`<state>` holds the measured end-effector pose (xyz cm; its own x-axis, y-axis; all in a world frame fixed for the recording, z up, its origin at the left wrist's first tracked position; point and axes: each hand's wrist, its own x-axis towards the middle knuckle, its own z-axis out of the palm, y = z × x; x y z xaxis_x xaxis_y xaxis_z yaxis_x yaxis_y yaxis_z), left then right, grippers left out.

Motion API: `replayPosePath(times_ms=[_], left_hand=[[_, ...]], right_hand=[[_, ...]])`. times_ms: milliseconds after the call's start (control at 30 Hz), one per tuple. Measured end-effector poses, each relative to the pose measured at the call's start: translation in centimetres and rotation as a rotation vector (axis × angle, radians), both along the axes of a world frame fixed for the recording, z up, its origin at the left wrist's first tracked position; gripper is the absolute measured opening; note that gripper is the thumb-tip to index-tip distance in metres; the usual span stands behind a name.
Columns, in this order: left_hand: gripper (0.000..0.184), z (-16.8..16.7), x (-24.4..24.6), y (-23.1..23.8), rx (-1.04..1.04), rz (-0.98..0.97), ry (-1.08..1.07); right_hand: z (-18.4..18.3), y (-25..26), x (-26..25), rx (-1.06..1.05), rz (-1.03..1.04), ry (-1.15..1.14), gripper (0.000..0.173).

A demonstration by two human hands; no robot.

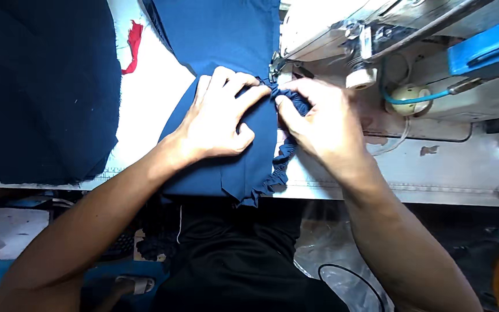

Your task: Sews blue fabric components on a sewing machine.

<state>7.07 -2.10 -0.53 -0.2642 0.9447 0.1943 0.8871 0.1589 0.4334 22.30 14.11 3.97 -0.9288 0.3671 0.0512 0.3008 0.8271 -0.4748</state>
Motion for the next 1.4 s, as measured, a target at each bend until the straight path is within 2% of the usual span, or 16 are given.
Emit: replayPosePath(times_ms=[100,200,433,600,667,1100,1400], left_hand=[[0.075,0.1,0.1,0.0,0.026,0.017,-0.026],[0.067,0.0,0.1,0.1,0.006,0.004,0.002],[0.060,0.1,0.0,0.1,-0.031,-0.003,0.003],[0.041,0.2,0.0,0.6,0.010,0.065,-0.097],[0.038,-0.1,0.1,0.7,0.035,0.076,-0.048],[0.040,-0.4,0.8,0.2,0.050,0.090,0.092],[0.040,-0.3,1.9,-0.1,0.030,0.119,0.108]], right_hand=[[0.1,-1.2,1.2,0.205,0.094,0.001,0.032],[0.0,-1.9,1.1,0.277,0.101,-0.100,0.038],[0.9,-2.4,2.8,-0.008,-0.002,-0.094,0.042],[0.5,-2.8,3.1,0.052,0.005,-0.105,0.044],[0.2,-2.8,3.2,0.065,0.006,-0.069,0.040],[-1.6,-2.0,3.4,-0.037,-0.061,0.047,0.036],[-2.7,-2.1,3.6,0.046,-0.034,0.052,0.037]])
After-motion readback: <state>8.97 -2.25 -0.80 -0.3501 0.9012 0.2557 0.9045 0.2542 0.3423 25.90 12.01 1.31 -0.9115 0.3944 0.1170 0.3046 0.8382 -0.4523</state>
